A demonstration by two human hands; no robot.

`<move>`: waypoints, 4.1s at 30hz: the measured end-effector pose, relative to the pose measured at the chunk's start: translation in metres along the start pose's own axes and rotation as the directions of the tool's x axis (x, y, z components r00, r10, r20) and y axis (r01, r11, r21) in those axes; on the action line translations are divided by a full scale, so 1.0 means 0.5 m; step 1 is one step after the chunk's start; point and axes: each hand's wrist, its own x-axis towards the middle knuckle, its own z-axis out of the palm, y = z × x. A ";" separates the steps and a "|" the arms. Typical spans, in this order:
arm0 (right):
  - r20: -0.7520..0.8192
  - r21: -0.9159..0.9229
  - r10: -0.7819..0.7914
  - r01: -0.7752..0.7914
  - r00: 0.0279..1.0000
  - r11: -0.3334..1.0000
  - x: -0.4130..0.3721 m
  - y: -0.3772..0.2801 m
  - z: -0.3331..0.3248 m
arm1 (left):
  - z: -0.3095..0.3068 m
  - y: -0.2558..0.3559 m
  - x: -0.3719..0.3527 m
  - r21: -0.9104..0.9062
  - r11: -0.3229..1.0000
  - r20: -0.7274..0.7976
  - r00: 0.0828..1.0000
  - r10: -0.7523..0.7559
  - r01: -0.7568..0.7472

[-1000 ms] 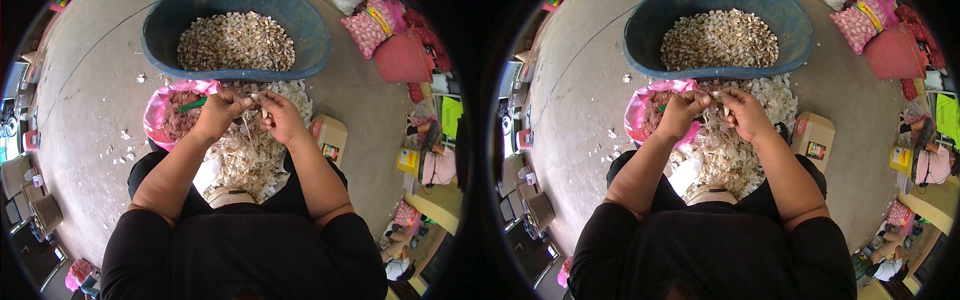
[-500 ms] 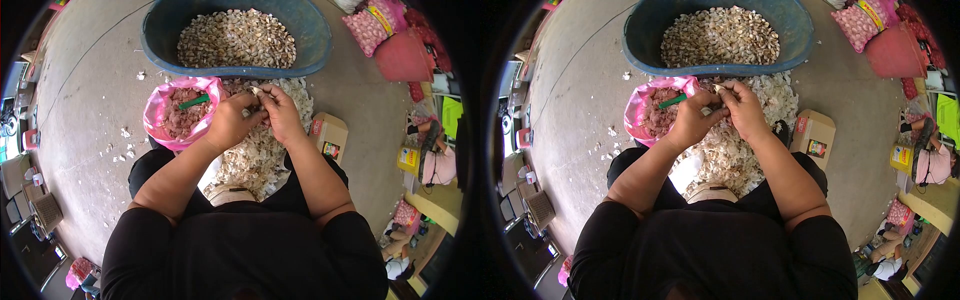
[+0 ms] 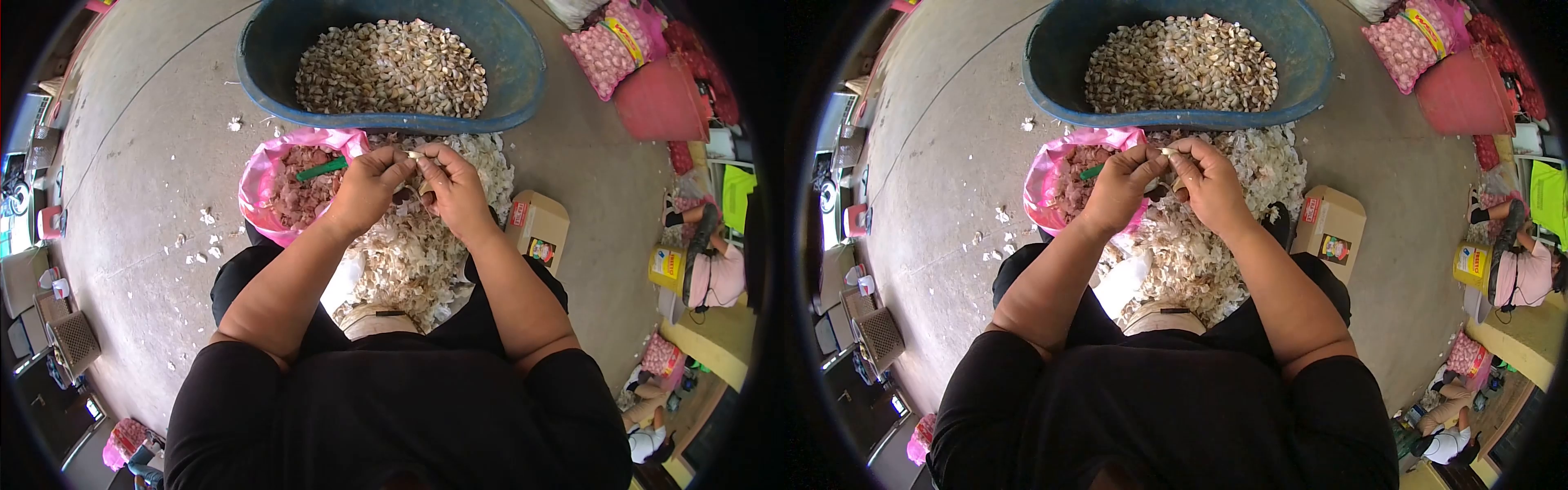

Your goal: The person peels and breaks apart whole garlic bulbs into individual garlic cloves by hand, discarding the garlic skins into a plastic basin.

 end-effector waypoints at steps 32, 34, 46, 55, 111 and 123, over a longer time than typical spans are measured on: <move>0.146 -0.621 -0.169 0.223 0.975 0.751 -0.025 -0.013 0.027 | -0.007 0.005 -0.037 0.209 0.958 -0.073 0.974 0.213 -0.194; 0.142 -0.326 -0.058 0.102 0.988 0.940 -0.046 -0.022 0.036 | -0.003 0.017 -0.046 -0.069 0.997 -0.027 0.999 0.040 -0.042; -0.071 -0.623 -0.099 0.034 0.993 0.782 -0.024 -0.020 -0.078 | -0.026 0.053 -0.030 -0.593 0.695 0.375 0.904 -0.207 0.406; 0.020 -0.485 -0.338 0.305 0.941 0.820 0.000 0.002 -0.041 | -0.005 -0.014 0.022 -0.484 0.813 0.099 0.943 -0.316 0.324; 0.030 -0.925 -0.509 0.217 0.860 0.312 0.017 0.039 -0.062 | -0.035 0.034 -0.020 -0.420 0.890 0.167 0.979 -0.118 0.179; 0.119 -0.247 -0.185 0.210 0.976 0.946 -0.003 0.025 0.028 | -0.042 0.025 -0.057 0.280 0.957 0.101 0.994 0.047 -0.074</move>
